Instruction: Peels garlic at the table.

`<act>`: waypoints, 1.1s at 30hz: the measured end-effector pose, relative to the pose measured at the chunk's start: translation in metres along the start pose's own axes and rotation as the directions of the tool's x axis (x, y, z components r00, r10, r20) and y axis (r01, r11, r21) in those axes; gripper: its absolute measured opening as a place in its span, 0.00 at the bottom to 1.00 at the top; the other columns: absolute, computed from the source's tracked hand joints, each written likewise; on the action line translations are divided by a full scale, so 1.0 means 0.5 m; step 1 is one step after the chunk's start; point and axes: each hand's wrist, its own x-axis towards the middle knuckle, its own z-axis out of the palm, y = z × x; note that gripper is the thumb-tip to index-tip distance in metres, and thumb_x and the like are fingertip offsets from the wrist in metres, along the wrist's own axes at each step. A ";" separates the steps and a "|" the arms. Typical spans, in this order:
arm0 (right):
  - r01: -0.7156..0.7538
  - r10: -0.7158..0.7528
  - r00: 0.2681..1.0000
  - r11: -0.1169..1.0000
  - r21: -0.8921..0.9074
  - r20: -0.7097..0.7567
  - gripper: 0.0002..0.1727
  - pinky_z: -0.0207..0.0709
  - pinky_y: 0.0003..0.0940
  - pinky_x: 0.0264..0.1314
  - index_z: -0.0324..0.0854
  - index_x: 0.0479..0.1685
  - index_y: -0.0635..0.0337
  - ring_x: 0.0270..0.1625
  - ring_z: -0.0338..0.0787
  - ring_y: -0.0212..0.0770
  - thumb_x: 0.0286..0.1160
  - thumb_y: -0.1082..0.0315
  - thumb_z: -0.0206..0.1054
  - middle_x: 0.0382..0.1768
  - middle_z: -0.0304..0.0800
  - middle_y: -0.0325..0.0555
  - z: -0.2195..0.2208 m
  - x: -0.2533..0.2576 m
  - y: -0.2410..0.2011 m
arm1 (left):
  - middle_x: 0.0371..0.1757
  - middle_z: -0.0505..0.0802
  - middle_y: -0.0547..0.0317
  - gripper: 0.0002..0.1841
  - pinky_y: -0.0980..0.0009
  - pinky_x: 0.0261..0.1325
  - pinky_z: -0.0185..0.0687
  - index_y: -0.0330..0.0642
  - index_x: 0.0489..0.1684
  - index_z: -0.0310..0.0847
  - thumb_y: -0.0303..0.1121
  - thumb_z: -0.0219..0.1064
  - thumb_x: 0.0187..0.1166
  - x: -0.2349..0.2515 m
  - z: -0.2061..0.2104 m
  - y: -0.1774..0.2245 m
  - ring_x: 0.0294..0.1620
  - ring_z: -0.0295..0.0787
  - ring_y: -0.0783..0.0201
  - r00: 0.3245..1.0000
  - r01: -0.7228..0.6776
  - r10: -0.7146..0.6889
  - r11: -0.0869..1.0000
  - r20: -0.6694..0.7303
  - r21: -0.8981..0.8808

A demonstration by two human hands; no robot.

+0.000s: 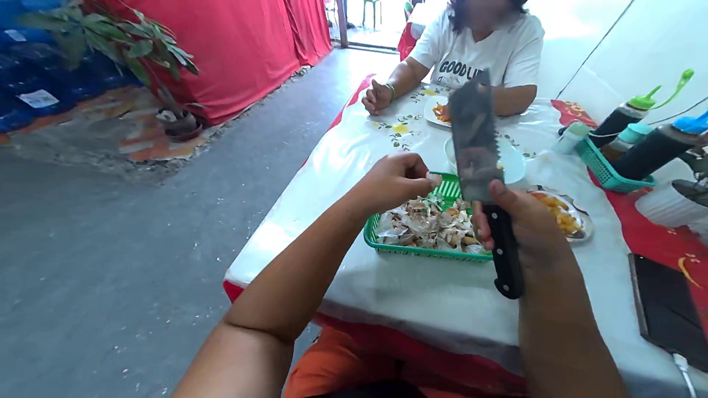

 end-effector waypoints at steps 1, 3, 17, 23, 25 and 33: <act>0.000 0.000 1.000 1.000 -0.027 0.017 0.23 0.82 0.23 0.16 0.77 0.47 0.56 0.12 0.81 0.29 0.84 0.42 0.60 0.16 0.80 0.39 0.018 0.005 -0.002 | 0.34 0.92 0.59 0.05 0.71 0.41 0.89 0.38 0.41 0.83 0.30 0.69 0.80 -0.008 0.001 -0.012 0.35 0.91 0.69 1.000 0.000 -0.001 0.998 -0.018 -0.068; 0.027 -0.024 0.999 0.997 -0.075 0.035 0.17 0.81 0.22 0.15 0.78 0.51 0.54 0.12 0.80 0.28 0.86 0.49 0.60 0.15 0.79 0.38 0.048 0.016 0.005 | 0.36 0.92 0.59 0.04 0.71 0.42 0.90 0.37 0.43 0.82 0.28 0.68 0.80 -0.017 0.001 -0.037 0.36 0.92 0.69 0.998 -0.030 0.022 0.988 -0.052 -0.152; 0.090 -0.094 0.995 0.987 -0.130 -0.025 0.33 0.81 0.22 0.16 0.76 0.73 0.47 0.13 0.80 0.28 0.81 0.35 0.59 0.15 0.79 0.36 0.063 0.038 0.050 | 0.39 0.94 0.58 0.06 0.74 0.45 0.90 0.38 0.50 0.82 0.28 0.70 0.82 -0.006 0.005 -0.054 0.38 0.93 0.70 0.985 0.010 -0.079 0.910 -0.150 -0.414; 0.065 -0.069 0.997 0.983 -0.169 -0.020 0.35 0.81 0.24 0.14 0.80 0.54 0.51 0.11 0.81 0.31 0.77 0.27 0.54 0.12 0.77 0.38 0.059 0.032 0.057 | 0.34 0.93 0.62 0.07 0.73 0.42 0.90 0.39 0.47 0.86 0.31 0.74 0.78 -0.005 0.018 -0.070 0.33 0.91 0.71 0.964 -0.137 0.092 0.976 -0.248 -0.168; 0.070 -0.075 0.997 0.983 -0.168 -0.021 0.34 0.81 0.23 0.15 0.80 0.68 0.47 0.11 0.80 0.30 0.81 0.31 0.53 0.14 0.77 0.37 0.058 0.032 0.061 | 0.33 0.93 0.63 0.07 0.75 0.41 0.89 0.39 0.46 0.86 0.29 0.75 0.77 -0.008 0.022 -0.068 0.32 0.90 0.73 0.955 -0.169 0.128 0.976 -0.267 -0.137; 0.069 -0.070 0.998 0.989 -0.134 -0.002 0.32 0.81 0.23 0.15 0.80 0.56 0.49 0.11 0.80 0.29 0.80 0.29 0.54 0.12 0.77 0.37 0.056 0.035 0.069 | 0.32 0.93 0.67 0.06 0.80 0.35 0.85 0.40 0.42 0.88 0.27 0.76 0.72 -0.012 0.033 -0.070 0.28 0.87 0.79 0.914 -0.256 0.245 0.967 -0.324 0.009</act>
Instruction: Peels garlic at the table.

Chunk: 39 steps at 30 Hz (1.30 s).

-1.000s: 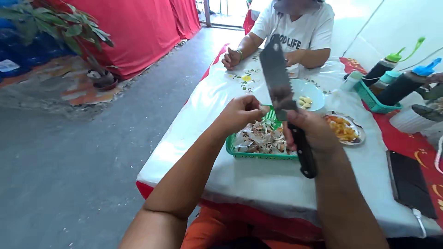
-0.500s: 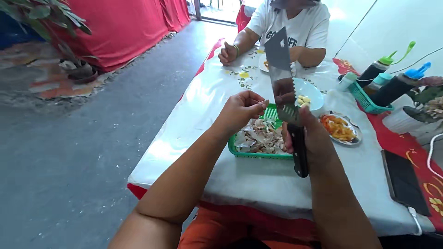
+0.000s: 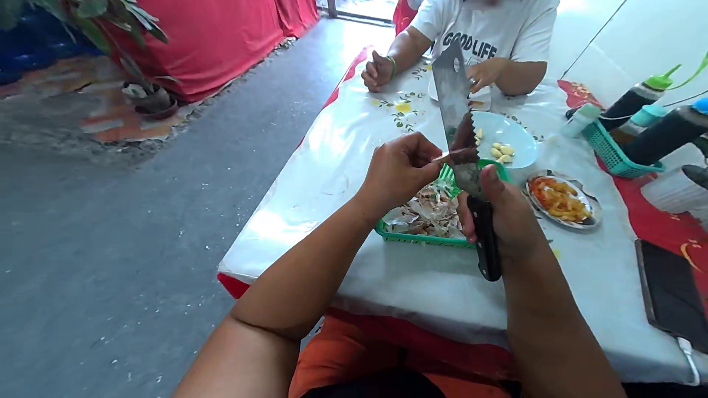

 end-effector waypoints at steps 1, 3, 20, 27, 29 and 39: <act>-0.006 0.006 1.000 1.000 0.018 0.006 0.32 0.81 0.24 0.14 0.78 0.46 0.51 0.10 0.79 0.30 0.80 0.29 0.54 0.11 0.76 0.37 0.002 0.001 0.001 | 0.32 0.93 0.67 0.05 0.80 0.35 0.85 0.40 0.41 0.88 0.27 0.75 0.72 -0.002 0.001 0.001 0.28 0.87 0.80 1.000 -0.020 0.020 1.000 -0.009 0.017; -0.023 0.022 0.999 0.998 0.056 0.024 0.33 0.80 0.24 0.13 0.77 0.39 0.53 0.09 0.78 0.30 0.81 0.30 0.52 0.11 0.75 0.38 0.004 0.001 0.001 | 0.31 0.93 0.66 0.05 0.80 0.35 0.85 0.39 0.41 0.88 0.26 0.74 0.71 -0.004 0.002 0.000 0.28 0.87 0.80 0.997 -0.067 0.068 0.997 -0.031 0.044; 0.016 -0.043 0.993 0.974 0.226 0.112 0.37 0.79 0.25 0.12 0.77 0.28 0.55 0.09 0.77 0.30 0.83 0.29 0.45 0.11 0.75 0.37 0.002 0.005 0.010 | 0.43 0.97 0.46 0.02 0.69 0.55 0.91 0.35 0.27 0.91 0.19 0.73 0.66 -0.003 0.009 -0.005 0.50 0.96 0.61 0.830 -0.509 0.552 0.804 -0.071 0.308; 0.074 -0.080 0.996 0.989 0.130 0.046 0.30 0.78 0.23 0.12 0.76 0.65 0.49 0.10 0.76 0.29 0.86 0.34 0.50 0.14 0.75 0.36 0.005 -0.001 0.001 | 0.49 0.95 0.49 0.09 0.72 0.49 0.94 0.28 0.48 0.85 0.22 0.71 0.75 -0.002 0.008 -0.007 0.44 0.95 0.68 0.927 -0.362 0.371 0.923 -0.051 0.127; 0.107 -0.109 0.994 0.993 0.047 0.026 0.32 0.78 0.21 0.12 0.73 0.78 0.46 0.10 0.76 0.27 0.87 0.36 0.52 0.14 0.75 0.34 0.009 0.000 0.001 | 0.51 0.94 0.48 0.10 0.72 0.49 0.93 0.31 0.48 0.86 0.25 0.74 0.74 -0.002 0.005 -0.008 0.45 0.95 0.67 0.934 -0.341 0.355 0.920 -0.044 0.192; 0.134 -0.134 0.991 0.989 -0.057 0.004 0.31 0.76 0.19 0.12 0.72 0.80 0.49 0.11 0.76 0.25 0.89 0.40 0.51 0.16 0.77 0.32 0.010 0.003 -0.001 | 0.44 0.92 0.61 0.10 0.79 0.44 0.88 0.38 0.50 0.89 0.28 0.77 0.73 0.003 -0.012 0.010 0.38 0.89 0.76 0.998 -0.016 0.013 0.998 0.057 0.054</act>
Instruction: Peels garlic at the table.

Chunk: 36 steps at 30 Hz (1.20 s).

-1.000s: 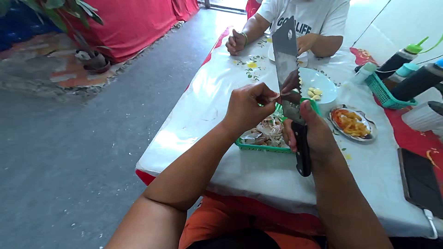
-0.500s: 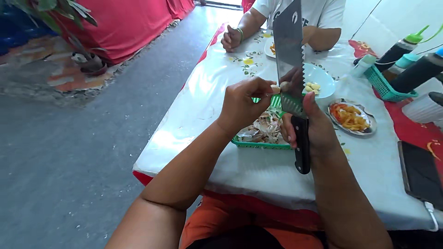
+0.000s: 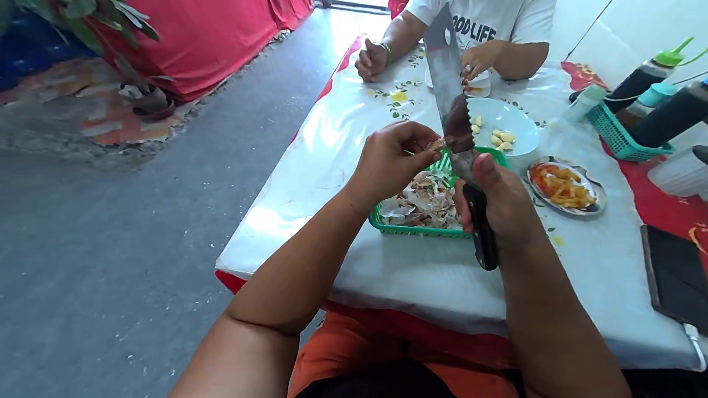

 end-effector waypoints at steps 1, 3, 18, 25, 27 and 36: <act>0.003 -0.003 1.000 1.000 0.025 0.003 0.30 0.77 0.19 0.13 0.72 0.79 0.51 0.11 0.76 0.25 0.90 0.41 0.50 0.17 0.78 0.32 0.000 0.000 0.000 | 0.44 0.92 0.62 0.10 0.78 0.44 0.89 0.38 0.50 0.87 0.26 0.76 0.73 0.001 -0.001 0.002 0.38 0.90 0.75 0.999 0.043 -0.042 0.997 0.019 -0.071; -0.004 0.004 1.000 0.996 0.085 0.000 0.29 0.78 0.19 0.14 0.72 0.77 0.51 0.12 0.77 0.25 0.90 0.42 0.51 0.16 0.78 0.31 0.000 0.000 -0.001 | 0.43 0.93 0.62 0.09 0.76 0.45 0.89 0.37 0.49 0.85 0.24 0.74 0.75 0.000 0.000 0.005 0.38 0.90 0.74 0.993 0.115 -0.107 0.967 0.047 -0.225; -0.146 0.172 0.974 0.974 0.175 -0.145 0.30 0.78 0.26 0.09 0.76 0.39 0.55 0.09 0.78 0.30 0.92 0.40 0.41 0.11 0.75 0.37 -0.010 0.004 -0.012 | 0.48 0.92 0.63 0.06 0.77 0.50 0.88 0.44 0.54 0.79 0.26 0.60 0.87 0.011 -0.010 0.007 0.45 0.91 0.71 0.951 0.192 -0.303 0.722 -0.054 -0.665; -0.108 0.088 0.992 0.966 0.235 0.095 0.31 0.80 0.23 0.13 0.74 0.73 0.46 0.11 0.79 0.29 0.86 0.34 0.50 0.14 0.77 0.36 -0.021 -0.010 -0.001 | 0.42 0.93 0.63 0.11 0.75 0.42 0.89 0.39 0.50 0.83 0.25 0.75 0.73 0.003 0.011 0.010 0.38 0.91 0.72 0.982 0.158 -0.182 0.929 -0.042 -0.334; -0.090 0.070 0.993 0.973 0.214 0.100 0.33 0.79 0.22 0.12 0.71 0.78 0.44 0.10 0.78 0.28 0.85 0.34 0.51 0.14 0.77 0.36 -0.017 -0.011 -0.002 | 0.43 0.93 0.63 0.13 0.75 0.43 0.90 0.38 0.52 0.82 0.24 0.77 0.72 0.002 0.011 0.012 0.38 0.91 0.72 0.983 0.167 -0.183 0.937 -0.024 -0.308; -0.043 0.019 0.991 0.982 0.186 0.130 0.32 0.78 0.20 0.13 0.73 0.76 0.45 0.11 0.77 0.27 0.85 0.34 0.52 0.15 0.77 0.35 -0.016 -0.011 0.001 | 0.42 0.92 0.61 0.15 0.77 0.42 0.89 0.38 0.48 0.82 0.22 0.79 0.68 0.000 0.011 0.015 0.36 0.90 0.73 0.982 0.179 -0.189 0.943 -0.009 -0.282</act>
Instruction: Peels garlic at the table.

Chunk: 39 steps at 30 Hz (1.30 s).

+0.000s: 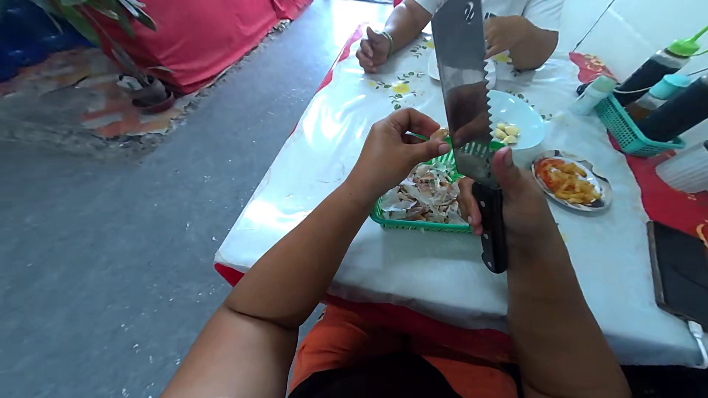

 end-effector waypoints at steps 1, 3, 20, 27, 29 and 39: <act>0.006 -0.006 1.000 1.000 -0.009 0.001 0.32 0.78 0.20 0.13 0.72 0.78 0.45 0.10 0.77 0.27 0.85 0.35 0.52 0.15 0.77 0.35 0.001 0.000 0.001 | 0.42 0.92 0.61 0.15 0.77 0.42 0.89 0.38 0.48 0.82 0.22 0.80 0.67 0.000 0.000 0.000 0.36 0.90 0.73 1.000 0.002 -0.002 1.000 0.004 0.001; 0.000 -0.001 1.000 0.999 -0.033 -0.008 0.34 0.78 0.20 0.13 0.69 0.82 0.46 0.10 0.77 0.27 0.86 0.35 0.51 0.15 0.76 0.34 0.004 0.000 0.002 | 0.42 0.92 0.61 0.15 0.77 0.41 0.89 0.38 0.48 0.81 0.22 0.80 0.67 -0.001 0.001 0.001 0.35 0.90 0.73 1.000 0.006 -0.006 1.000 0.010 0.003; 0.055 -0.065 0.992 0.994 -0.092 -0.109 0.32 0.79 0.20 0.14 0.72 0.81 0.47 0.13 0.78 0.26 0.87 0.37 0.52 0.17 0.77 0.33 0.012 0.003 0.006 | 0.42 0.92 0.61 0.10 0.74 0.47 0.91 0.38 0.49 0.80 0.21 0.73 0.75 0.001 -0.003 -0.005 0.39 0.91 0.71 0.997 0.006 0.007 0.987 0.082 -0.161; 0.081 -0.077 0.994 0.995 0.051 -0.072 0.26 0.80 0.22 0.15 0.77 0.58 0.54 0.13 0.80 0.28 0.91 0.41 0.48 0.16 0.78 0.34 0.001 0.007 0.011 | 0.41 0.91 0.63 0.06 0.73 0.49 0.91 0.41 0.49 0.78 0.22 0.65 0.83 0.003 -0.003 -0.005 0.41 0.91 0.71 0.994 0.101 -0.082 0.938 0.070 -0.333; 0.090 -0.085 0.994 0.993 0.071 -0.070 0.25 0.80 0.22 0.15 0.77 0.50 0.54 0.12 0.79 0.29 0.91 0.42 0.48 0.15 0.78 0.35 0.001 0.008 0.010 | 0.41 0.91 0.63 0.05 0.74 0.49 0.91 0.42 0.49 0.78 0.22 0.64 0.84 0.004 -0.004 -0.006 0.40 0.91 0.71 0.994 0.107 -0.092 0.922 0.058 -0.373; 0.042 -0.031 0.995 0.992 0.118 -0.095 0.29 0.82 0.24 0.14 0.76 0.41 0.56 0.12 0.80 0.30 0.92 0.41 0.43 0.15 0.78 0.38 -0.001 0.008 0.008 | 0.51 0.92 0.58 0.05 0.80 0.45 0.86 0.43 0.52 0.77 0.27 0.56 0.91 0.010 -0.008 -0.001 0.41 0.90 0.73 0.990 0.123 -0.137 0.850 0.009 -0.513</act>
